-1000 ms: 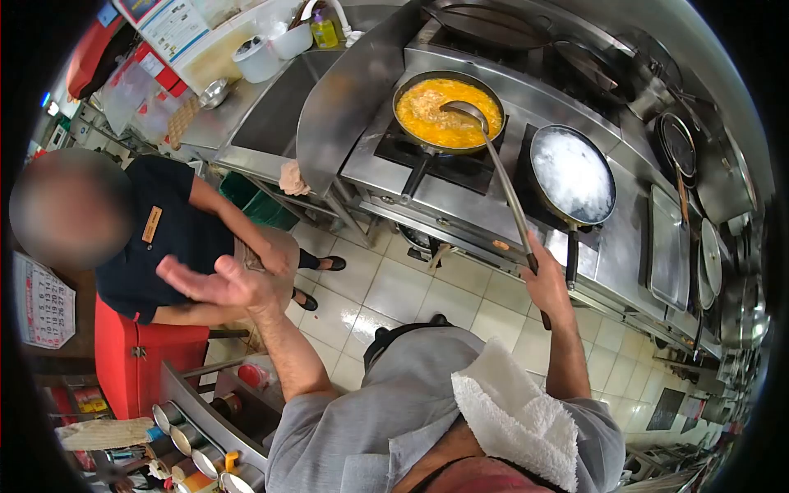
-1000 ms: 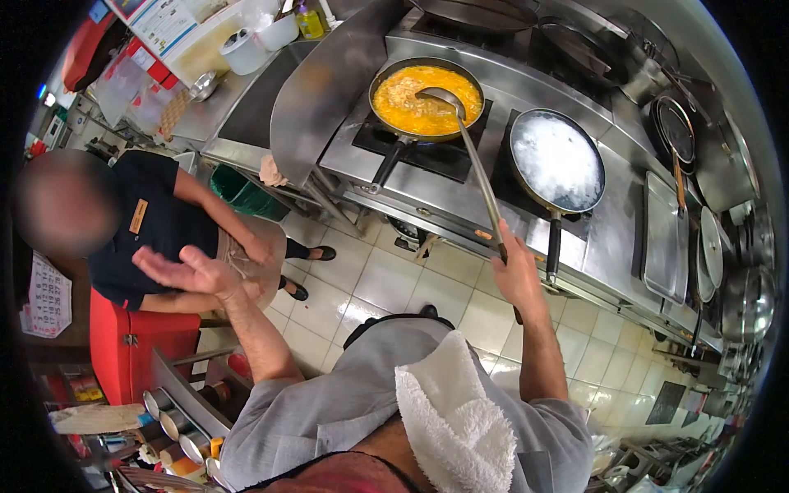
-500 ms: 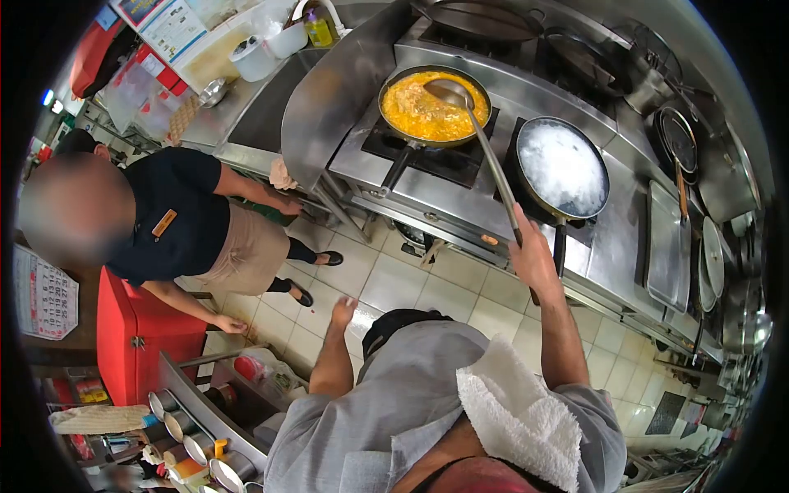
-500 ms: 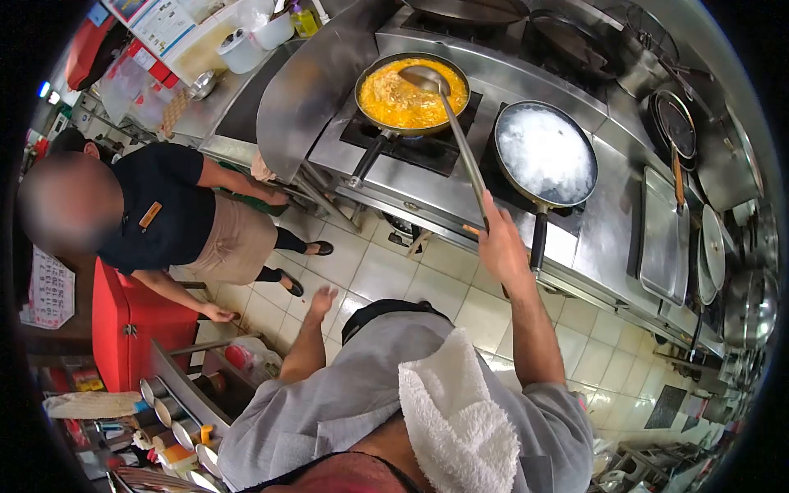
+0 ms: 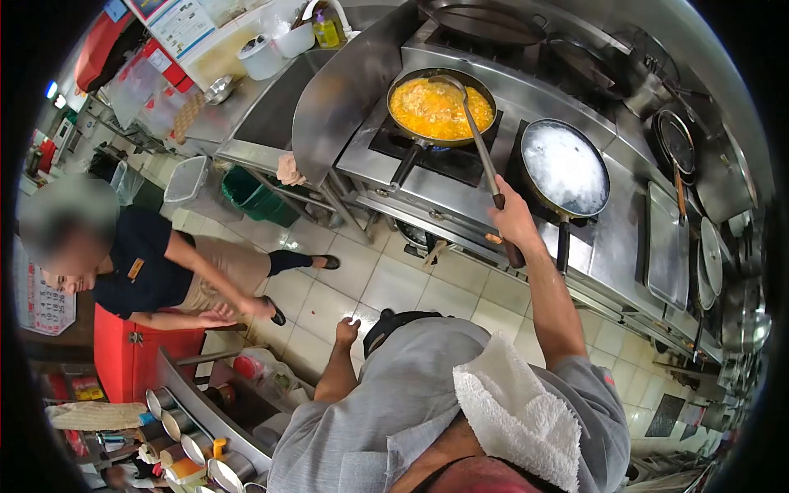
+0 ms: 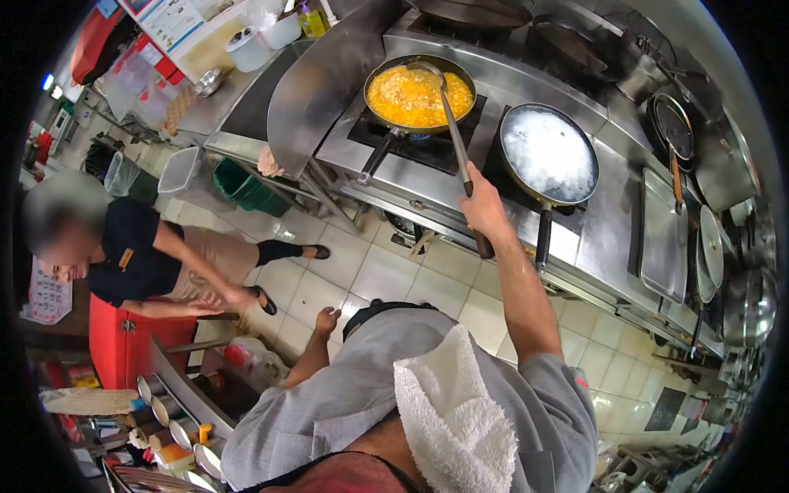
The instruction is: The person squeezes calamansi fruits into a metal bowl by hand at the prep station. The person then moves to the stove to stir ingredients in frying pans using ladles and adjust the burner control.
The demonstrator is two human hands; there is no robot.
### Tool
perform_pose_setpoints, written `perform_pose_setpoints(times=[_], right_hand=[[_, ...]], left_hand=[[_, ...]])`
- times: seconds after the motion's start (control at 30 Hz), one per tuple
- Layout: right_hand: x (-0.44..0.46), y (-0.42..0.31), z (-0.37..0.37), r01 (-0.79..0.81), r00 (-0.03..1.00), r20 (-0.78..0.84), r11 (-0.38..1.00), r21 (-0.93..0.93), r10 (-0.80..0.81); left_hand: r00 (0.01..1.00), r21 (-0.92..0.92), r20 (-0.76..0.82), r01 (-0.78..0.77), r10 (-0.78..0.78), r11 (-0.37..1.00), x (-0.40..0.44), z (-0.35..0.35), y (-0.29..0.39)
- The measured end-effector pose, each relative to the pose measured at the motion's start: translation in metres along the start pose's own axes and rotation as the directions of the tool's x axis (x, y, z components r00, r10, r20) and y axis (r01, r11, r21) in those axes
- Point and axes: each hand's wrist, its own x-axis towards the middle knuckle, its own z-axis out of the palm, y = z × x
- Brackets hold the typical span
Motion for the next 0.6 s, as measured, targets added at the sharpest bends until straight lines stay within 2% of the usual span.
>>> perform_pose_setpoints(times=[0.13,0.2,0.37,0.47,0.53,0.6], right_hand=[[-0.025,-0.004,-0.004,0.023,0.999,-0.020,0.997,-0.078,-0.025],[-0.037,0.000,-0.005,0.143,0.984,-0.073,0.967,-0.209,-0.161],[-0.062,-0.013,-0.007,0.128,0.982,-0.101,0.960,-0.249,-0.158],[-0.054,-0.012,0.009,0.124,0.985,-0.075,0.945,-0.302,-0.153],[-0.035,-0.005,0.023,0.148,0.980,-0.058,0.882,-0.447,-0.193],[-0.028,-0.012,0.022,0.119,0.985,-0.054,0.878,-0.464,-0.162]], left_hand=[[0.999,0.013,-0.001,-0.049,0.049,0.999,0.018,-0.007,0.025],[1.000,-0.011,0.014,-0.025,0.025,1.000,0.025,-0.014,0.031],[0.999,0.039,0.000,-0.041,0.041,0.998,0.042,-0.032,0.008],[1.000,0.026,0.012,0.013,-0.013,1.000,0.042,-0.040,-0.001],[0.999,0.044,0.032,0.026,-0.027,0.999,0.040,-0.046,-0.004],[0.998,0.054,0.043,0.036,-0.038,0.998,0.043,-0.048,-0.003]])
